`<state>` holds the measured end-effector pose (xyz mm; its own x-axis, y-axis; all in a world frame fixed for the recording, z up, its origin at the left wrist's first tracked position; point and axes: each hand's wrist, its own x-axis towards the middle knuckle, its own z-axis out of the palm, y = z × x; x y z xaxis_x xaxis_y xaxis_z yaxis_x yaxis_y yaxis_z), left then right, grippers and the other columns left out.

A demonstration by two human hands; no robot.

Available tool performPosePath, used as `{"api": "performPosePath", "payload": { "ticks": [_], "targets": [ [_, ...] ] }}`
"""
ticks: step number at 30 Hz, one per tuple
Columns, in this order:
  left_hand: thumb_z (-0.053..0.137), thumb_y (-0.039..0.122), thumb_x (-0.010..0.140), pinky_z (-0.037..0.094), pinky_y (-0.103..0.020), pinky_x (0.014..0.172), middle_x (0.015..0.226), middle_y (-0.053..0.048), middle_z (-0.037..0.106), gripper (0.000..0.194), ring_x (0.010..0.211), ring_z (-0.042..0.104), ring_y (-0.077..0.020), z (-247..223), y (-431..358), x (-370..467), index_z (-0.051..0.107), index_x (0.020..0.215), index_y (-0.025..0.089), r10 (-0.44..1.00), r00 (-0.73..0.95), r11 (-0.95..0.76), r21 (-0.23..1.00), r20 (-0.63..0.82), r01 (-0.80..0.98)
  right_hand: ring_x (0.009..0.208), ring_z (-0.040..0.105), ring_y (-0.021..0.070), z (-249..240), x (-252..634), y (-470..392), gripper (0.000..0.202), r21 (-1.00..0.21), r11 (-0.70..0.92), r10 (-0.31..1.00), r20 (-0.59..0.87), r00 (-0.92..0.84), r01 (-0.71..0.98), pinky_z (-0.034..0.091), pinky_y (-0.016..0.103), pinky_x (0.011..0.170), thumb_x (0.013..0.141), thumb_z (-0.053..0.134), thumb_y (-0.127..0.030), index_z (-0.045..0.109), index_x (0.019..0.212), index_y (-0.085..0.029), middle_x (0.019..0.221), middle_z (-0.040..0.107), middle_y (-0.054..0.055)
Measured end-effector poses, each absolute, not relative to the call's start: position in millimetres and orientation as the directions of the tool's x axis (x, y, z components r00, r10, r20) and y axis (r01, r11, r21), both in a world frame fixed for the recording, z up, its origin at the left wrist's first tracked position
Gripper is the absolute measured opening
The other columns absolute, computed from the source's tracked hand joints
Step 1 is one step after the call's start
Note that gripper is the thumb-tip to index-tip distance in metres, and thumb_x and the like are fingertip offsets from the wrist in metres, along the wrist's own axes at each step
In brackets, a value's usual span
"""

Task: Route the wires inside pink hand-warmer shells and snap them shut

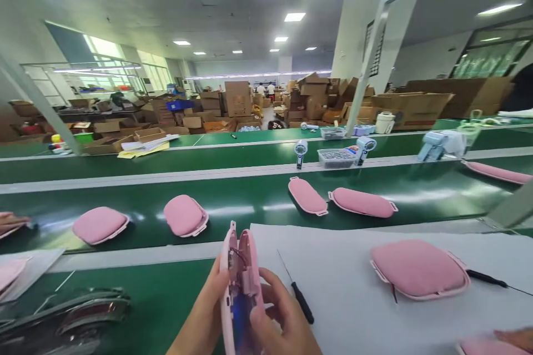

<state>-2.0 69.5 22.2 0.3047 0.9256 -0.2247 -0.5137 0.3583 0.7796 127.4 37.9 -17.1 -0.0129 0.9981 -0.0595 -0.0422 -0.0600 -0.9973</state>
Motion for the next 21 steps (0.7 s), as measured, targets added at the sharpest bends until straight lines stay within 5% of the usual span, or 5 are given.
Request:
{"api": "performPosePath", "payload": {
  "ticks": [5, 10, 16, 21],
  "targets": [
    [0.067, 0.059, 0.069, 0.038, -0.044, 0.1, 0.098, -0.012, 0.071, 0.06, 0.108, 0.057, -0.0343, -19, 66, -24, 0.068, 0.107, 0.013, 0.836, 0.488, 0.525, 0.624, -0.251, -0.579, 0.075, 0.063, 0.0234, -40, 118, 37, 0.069, -0.998, -0.059, 0.996, -0.057, 0.063, 0.02, 0.051, 0.03, 0.066, 0.078, 0.045, -0.071, 0.056, 0.12, -0.017, 0.088, 0.069, 0.011],
    [0.062, 0.056, 0.075, 0.033, -0.044, 0.105, 0.104, -0.013, 0.07, 0.058, 0.111, 0.056, -0.034, -23, 66, -38, 0.067, 0.111, 0.011, 0.788, 0.575, 0.568, 0.623, -0.222, -0.538, 0.064, 0.061, 0.0196, -42, 123, 35, 0.047, -0.941, 0.008, 0.995, 0.04, 0.09, 0.338, 0.046, 0.026, 0.053, 0.084, 0.043, -0.05, 0.059, 0.113, -0.017, 0.08, 0.068, 0.008],
    [0.073, 0.047, 0.068, 0.041, -0.045, 0.099, 0.113, -0.009, 0.067, 0.075, 0.108, 0.059, -0.0321, -14, 60, -41, 0.045, 0.135, 0.025, 0.836, 0.477, 0.504, 0.721, -0.27, -0.475, 0.095, 0.054, 0.0243, -45, 127, 32, 0.037, -0.699, 0.19, 0.914, 0.383, 0.135, 0.69, 0.047, 0.037, 0.079, 0.087, 0.038, -0.021, 0.049, 0.122, -0.023, 0.105, 0.058, 0.009],
    [0.071, 0.046, 0.071, 0.041, -0.045, 0.099, 0.116, -0.01, 0.065, 0.07, 0.11, 0.058, -0.033, -13, 59, -35, 0.047, 0.133, 0.023, 0.842, 0.484, 0.482, 0.736, -0.238, -0.476, 0.107, 0.043, 0.0283, -32, 127, 28, 0.037, -0.486, 0.362, 0.814, 0.581, -0.016, 0.795, 0.035, 0.044, 0.086, 0.082, 0.042, -0.01, 0.058, 0.111, -0.027, 0.121, 0.045, 0.01]
  ]
}}
